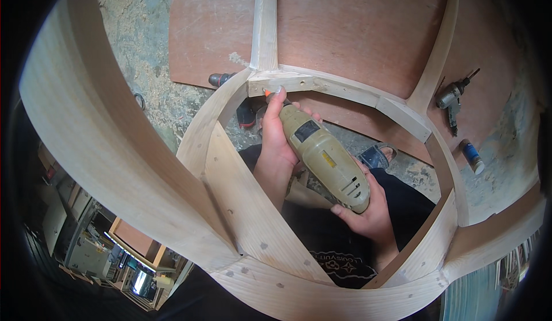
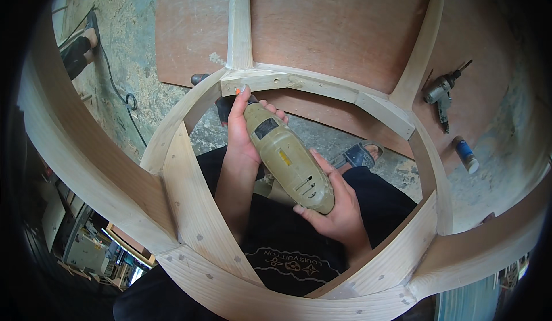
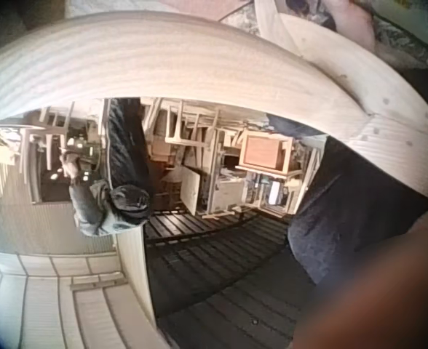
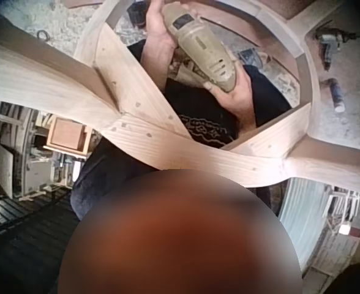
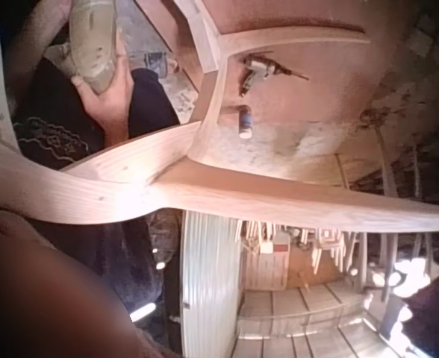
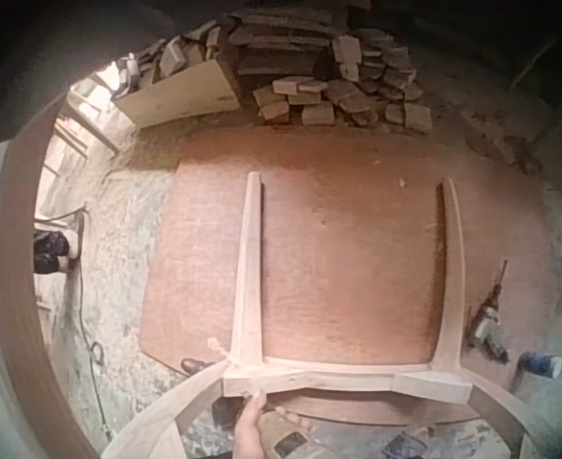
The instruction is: Drilling holes into a wooden chair frame using an electric drill.
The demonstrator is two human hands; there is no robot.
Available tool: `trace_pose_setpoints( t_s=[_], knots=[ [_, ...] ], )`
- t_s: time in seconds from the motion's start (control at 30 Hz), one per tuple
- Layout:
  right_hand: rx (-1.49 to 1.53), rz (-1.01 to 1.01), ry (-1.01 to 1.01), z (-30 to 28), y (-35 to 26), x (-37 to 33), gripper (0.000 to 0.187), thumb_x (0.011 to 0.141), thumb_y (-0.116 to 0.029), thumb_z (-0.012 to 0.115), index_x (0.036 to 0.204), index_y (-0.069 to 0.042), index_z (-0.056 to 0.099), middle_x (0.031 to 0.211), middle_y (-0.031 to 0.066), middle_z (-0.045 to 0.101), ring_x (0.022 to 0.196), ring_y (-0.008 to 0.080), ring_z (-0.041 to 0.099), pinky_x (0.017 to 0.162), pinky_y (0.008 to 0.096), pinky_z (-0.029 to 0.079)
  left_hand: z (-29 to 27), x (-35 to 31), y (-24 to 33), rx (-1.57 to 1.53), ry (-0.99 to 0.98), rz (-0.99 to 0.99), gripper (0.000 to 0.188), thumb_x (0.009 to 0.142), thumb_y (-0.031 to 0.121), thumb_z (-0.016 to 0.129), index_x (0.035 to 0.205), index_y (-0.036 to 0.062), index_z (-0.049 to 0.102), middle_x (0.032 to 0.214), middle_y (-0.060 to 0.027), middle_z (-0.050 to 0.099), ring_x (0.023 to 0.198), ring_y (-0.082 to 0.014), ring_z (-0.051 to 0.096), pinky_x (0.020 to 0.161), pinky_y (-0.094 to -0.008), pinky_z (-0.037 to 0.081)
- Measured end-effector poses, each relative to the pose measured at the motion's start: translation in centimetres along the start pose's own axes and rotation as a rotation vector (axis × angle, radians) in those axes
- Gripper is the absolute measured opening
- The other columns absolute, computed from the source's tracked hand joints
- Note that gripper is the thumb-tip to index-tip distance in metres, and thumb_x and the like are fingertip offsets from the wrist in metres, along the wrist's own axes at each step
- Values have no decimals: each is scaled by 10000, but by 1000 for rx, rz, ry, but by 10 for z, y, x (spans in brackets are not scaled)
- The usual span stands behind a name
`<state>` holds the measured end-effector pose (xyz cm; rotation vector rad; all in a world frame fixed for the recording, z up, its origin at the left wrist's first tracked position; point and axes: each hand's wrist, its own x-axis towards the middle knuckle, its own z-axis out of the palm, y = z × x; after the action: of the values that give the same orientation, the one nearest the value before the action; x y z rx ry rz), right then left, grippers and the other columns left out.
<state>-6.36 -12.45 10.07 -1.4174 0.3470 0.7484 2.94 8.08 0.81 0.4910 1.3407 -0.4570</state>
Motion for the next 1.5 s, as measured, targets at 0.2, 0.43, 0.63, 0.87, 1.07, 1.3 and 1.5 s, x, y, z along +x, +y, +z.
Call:
trace_pose_setpoints(
  t_s=[0.2,0.43,0.63,0.87,1.07,1.3,1.5],
  knots=[
    [117,46,-2,4,6,1,884,779,-151,889,1494,88,427,1431,233,584,1331,271,580,1120,371,435,-28,-8,3,2,-189,70,478,1003,530,588,1075,57,598,1016,-166,678,978,-349,674,916,-501,541],
    [122,131,44,-8,10,1,819,789,-159,886,1456,76,474,1230,212,699,1182,254,671,1025,370,507,-86,-135,-11,719,-23,326,614,1079,292,512,1590,24,301,1595,-182,422,1505,-319,372,1232,-472,309],
    [164,132,32,-15,-3,6,812,789,-136,857,1464,82,464,1271,223,685,1201,259,666,1044,373,498,-99,-296,142,1618,56,295,656,906,109,689,1506,-20,458,1416,-164,595,1427,-291,461,1158,-482,380],
    [101,103,-6,-19,-19,18,677,804,-115,838,1373,62,516,1227,155,688,1140,185,645,1019,352,501,19,-222,104,1142,-43,1030,999,900,731,608,1503,-22,347,1411,-233,588,1236,-283,602,1121,-454,433],
    [-234,-39,-29,-27,-45,34,753,778,-243,875,1382,41,527,1208,255,693,1140,353,705,985,388,547,35,-223,90,1215,-61,774,1168,792,832,637,1508,-28,306,1196,-185,627,1101,-240,603,1077,-415,418],
    [-305,-5,-59,-27,-47,32,548,757,-292,910,1068,-12,557,914,192,725,840,393,744,709,420,601,46,-224,92,1157,-34,722,1210,685,813,784,1460,-15,361,1056,-148,600,993,-237,578,973,-413,450],
    [-357,0,-93,-20,-36,27,558,724,-278,926,1048,-20,552,905,175,725,834,389,743,698,422,601,52,-227,88,1144,10,700,1130,715,772,744,1454,-9,397,959,-133,610,906,-228,595,1018,-396,433]
  ],
)
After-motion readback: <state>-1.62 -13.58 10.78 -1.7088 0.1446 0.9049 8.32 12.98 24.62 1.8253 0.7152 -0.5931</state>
